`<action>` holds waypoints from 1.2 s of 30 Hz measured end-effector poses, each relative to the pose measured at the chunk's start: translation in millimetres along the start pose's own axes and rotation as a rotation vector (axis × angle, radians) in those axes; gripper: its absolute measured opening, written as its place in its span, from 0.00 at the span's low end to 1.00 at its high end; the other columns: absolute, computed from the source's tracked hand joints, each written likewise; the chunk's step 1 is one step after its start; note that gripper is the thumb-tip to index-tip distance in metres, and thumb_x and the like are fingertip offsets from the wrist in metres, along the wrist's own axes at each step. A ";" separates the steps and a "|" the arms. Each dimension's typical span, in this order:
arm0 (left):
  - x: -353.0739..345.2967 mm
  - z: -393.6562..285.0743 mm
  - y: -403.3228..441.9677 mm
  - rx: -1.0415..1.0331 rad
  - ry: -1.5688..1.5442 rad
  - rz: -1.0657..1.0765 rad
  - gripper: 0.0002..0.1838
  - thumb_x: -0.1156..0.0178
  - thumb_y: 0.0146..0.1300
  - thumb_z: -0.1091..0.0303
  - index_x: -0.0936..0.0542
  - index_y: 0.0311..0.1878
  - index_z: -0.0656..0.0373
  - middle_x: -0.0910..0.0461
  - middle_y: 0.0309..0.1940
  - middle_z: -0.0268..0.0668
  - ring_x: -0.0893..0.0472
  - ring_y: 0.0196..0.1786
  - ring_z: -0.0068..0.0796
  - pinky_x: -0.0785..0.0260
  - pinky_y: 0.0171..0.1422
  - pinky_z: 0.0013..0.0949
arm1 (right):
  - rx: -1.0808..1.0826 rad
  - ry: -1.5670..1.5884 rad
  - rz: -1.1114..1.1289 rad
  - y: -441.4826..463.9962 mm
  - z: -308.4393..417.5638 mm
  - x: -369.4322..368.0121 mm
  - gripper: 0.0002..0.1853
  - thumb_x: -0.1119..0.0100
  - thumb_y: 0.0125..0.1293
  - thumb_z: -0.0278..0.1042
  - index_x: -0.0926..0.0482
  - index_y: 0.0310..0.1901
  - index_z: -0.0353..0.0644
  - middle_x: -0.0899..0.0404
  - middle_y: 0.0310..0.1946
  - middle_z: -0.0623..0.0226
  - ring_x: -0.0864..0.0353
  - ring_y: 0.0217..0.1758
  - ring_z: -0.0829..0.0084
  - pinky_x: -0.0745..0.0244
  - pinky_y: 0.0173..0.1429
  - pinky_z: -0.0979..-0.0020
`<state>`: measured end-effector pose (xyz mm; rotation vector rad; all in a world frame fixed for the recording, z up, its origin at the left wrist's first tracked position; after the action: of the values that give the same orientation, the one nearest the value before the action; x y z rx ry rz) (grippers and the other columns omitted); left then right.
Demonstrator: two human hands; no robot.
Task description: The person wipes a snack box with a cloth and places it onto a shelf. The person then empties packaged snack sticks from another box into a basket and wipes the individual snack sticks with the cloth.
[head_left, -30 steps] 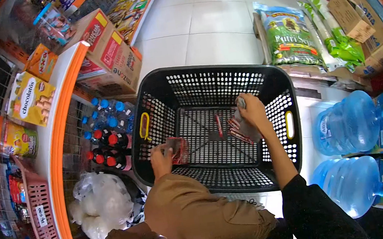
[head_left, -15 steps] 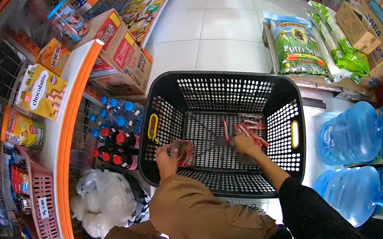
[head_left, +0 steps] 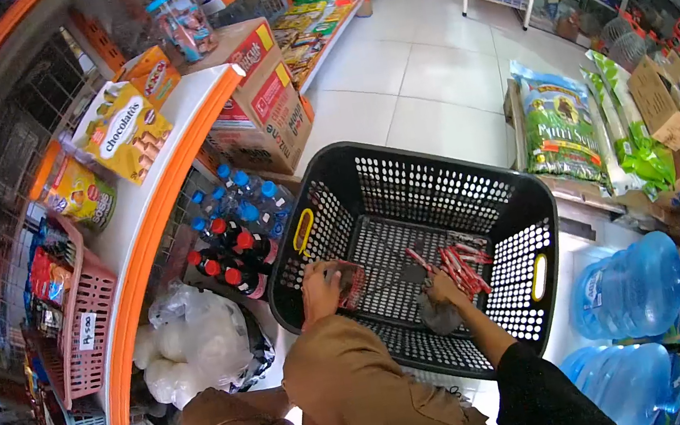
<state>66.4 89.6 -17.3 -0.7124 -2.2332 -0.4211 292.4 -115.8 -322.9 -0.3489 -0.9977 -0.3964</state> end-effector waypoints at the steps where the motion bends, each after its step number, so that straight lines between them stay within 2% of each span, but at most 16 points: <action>1: -2.4 4.8 0.9 0.002 -0.004 -0.006 0.13 0.34 0.60 0.71 0.17 0.49 0.59 0.24 0.52 0.49 0.24 0.57 0.53 0.31 0.62 0.47 | -0.147 0.090 -0.005 -5.2 21.7 42.6 0.26 0.37 0.61 0.38 0.25 0.60 0.36 0.18 0.47 0.48 0.19 0.53 0.51 0.24 0.56 0.57; 4: -0.8 8.7 1.0 -0.028 -0.064 -0.047 0.12 0.35 0.60 0.71 0.17 0.48 0.59 0.23 0.52 0.49 0.24 0.57 0.53 0.32 0.63 0.47 | -0.375 0.435 0.040 16.2 24.5 56.5 0.27 0.38 0.64 0.39 0.27 0.63 0.37 0.18 0.49 0.52 0.17 0.50 0.60 0.26 0.56 0.62; 7: 1.0 10.6 1.3 -0.040 -0.094 -0.070 0.13 0.34 0.60 0.69 0.18 0.48 0.57 0.23 0.51 0.49 0.25 0.58 0.54 0.33 0.63 0.49 | -0.231 0.638 0.014 13.4 124.6 162.5 0.28 0.39 0.68 0.39 0.29 0.66 0.37 0.19 0.54 0.57 0.20 0.55 0.67 0.29 0.61 0.66; 9: 3.4 6.3 0.2 -0.051 -0.050 -0.105 0.12 0.36 0.61 0.71 0.18 0.48 0.60 0.23 0.51 0.48 0.24 0.56 0.53 0.31 0.61 0.47 | -0.130 0.955 -0.105 -0.9 180.4 214.7 0.28 0.41 0.70 0.39 0.31 0.69 0.35 0.25 0.63 0.60 0.25 0.62 0.69 0.33 0.67 0.69; 12: 6.2 3.8 -2.1 -0.074 -0.042 -0.111 0.12 0.38 0.61 0.71 0.18 0.48 0.60 0.23 0.52 0.48 0.23 0.55 0.53 0.30 0.60 0.47 | 0.002 1.161 -0.188 -36.7 234.7 266.2 0.32 0.37 0.69 0.48 0.29 0.66 0.33 0.30 0.68 0.57 0.33 0.72 0.64 0.41 0.73 0.67; 15: -4.4 12.2 0.5 -0.066 -0.032 -0.098 0.12 0.38 0.61 0.71 0.18 0.48 0.57 0.23 0.51 0.47 0.22 0.55 0.52 0.30 0.60 0.47 | 0.048 1.051 -0.188 -53.8 227.1 245.6 0.31 0.37 0.69 0.46 0.28 0.65 0.31 0.33 0.70 0.56 0.37 0.74 0.63 0.44 0.75 0.67; 18: -2.6 -0.3 1.2 -0.191 -0.022 -0.139 0.11 0.38 0.61 0.71 0.18 0.48 0.57 0.22 0.51 0.45 0.22 0.55 0.51 0.29 0.60 0.46 | 0.011 1.046 -0.114 -53.8 210.0 211.6 0.31 0.37 0.68 0.45 0.28 0.65 0.31 0.32 0.70 0.55 0.35 0.74 0.63 0.43 0.75 0.67; 19: -2.9 -8.2 4.2 -0.192 -0.062 -0.077 0.11 0.39 0.61 0.72 0.18 0.46 0.58 0.22 0.51 0.45 0.22 0.54 0.50 0.29 0.60 0.45 | 0.072 0.937 -0.160 -56.0 220.9 228.5 0.30 0.37 0.68 0.44 0.27 0.64 0.32 0.32 0.70 0.55 0.34 0.73 0.62 0.42 0.74 0.66; 23: 3.4 -57.6 23.2 -0.521 -0.059 0.268 0.11 0.40 0.58 0.76 0.20 0.45 0.62 0.23 0.49 0.46 0.23 0.55 0.48 0.31 0.62 0.43 | 0.080 0.848 -0.175 -49.6 215.8 226.5 0.27 0.38 0.68 0.42 0.26 0.63 0.33 0.31 0.70 0.55 0.32 0.72 0.61 0.41 0.74 0.67; 26: 43.0 -117.4 40.8 -0.674 0.145 0.251 0.17 0.35 0.58 0.74 0.21 0.52 0.60 0.23 0.52 0.46 0.23 0.57 0.48 0.31 0.63 0.45 | 0.098 0.914 -0.149 -52.3 222.1 231.9 0.25 0.39 0.68 0.41 0.24 0.62 0.33 0.30 0.69 0.56 0.32 0.72 0.62 0.41 0.74 0.67; 29: 77.5 -180.2 40.3 -0.821 0.283 0.110 0.20 0.34 0.58 0.73 0.23 0.54 0.62 0.23 0.53 0.47 0.24 0.58 0.50 0.31 0.64 0.45 | 0.178 0.935 -0.111 -54.6 241.3 250.3 0.22 0.39 0.68 0.38 0.22 0.60 0.34 0.27 0.67 0.57 0.31 0.71 0.63 0.41 0.74 0.66; 32: 69.2 -225.9 18.4 -0.944 0.330 0.134 0.19 0.36 0.59 0.71 0.23 0.54 0.60 0.25 0.54 0.44 0.25 0.60 0.46 0.33 0.65 0.44 | 0.218 0.955 -0.051 -59.4 257.8 254.3 0.19 0.40 0.69 0.35 0.20 0.58 0.34 0.23 0.63 0.58 0.28 0.67 0.65 0.38 0.72 0.67; 34: 43.1 -225.8 -6.2 -1.000 0.397 0.165 0.20 0.38 0.63 0.60 0.22 0.55 0.58 0.23 0.51 0.41 0.25 0.60 0.39 0.39 0.69 0.48 | 0.307 0.945 -0.042 -59.5 266.8 258.3 0.17 0.40 0.70 0.33 0.19 0.56 0.34 0.20 0.58 0.61 0.24 0.62 0.68 0.34 0.68 0.68; 36: 44.7 -221.7 -40.1 -1.047 0.418 0.180 0.21 0.40 0.65 0.59 0.23 0.58 0.58 0.22 0.51 0.39 0.25 0.59 0.37 0.40 0.70 0.49 | 0.215 1.065 0.058 -59.4 263.4 251.2 0.18 0.39 0.69 0.35 0.19 0.55 0.33 0.19 0.57 0.62 0.24 0.61 0.71 0.34 0.68 0.69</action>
<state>139.6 -35.0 161.1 -1.1834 -1.4283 -1.5282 191.4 -87.8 30.7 0.0545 0.0179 -0.3478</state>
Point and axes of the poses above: each hand's wrist, its own y-axis towards the middle knuckle, its own x-axis out of the back of the hand, z = x × y, the point moved 10 cm from there along y, towards the middle knuckle
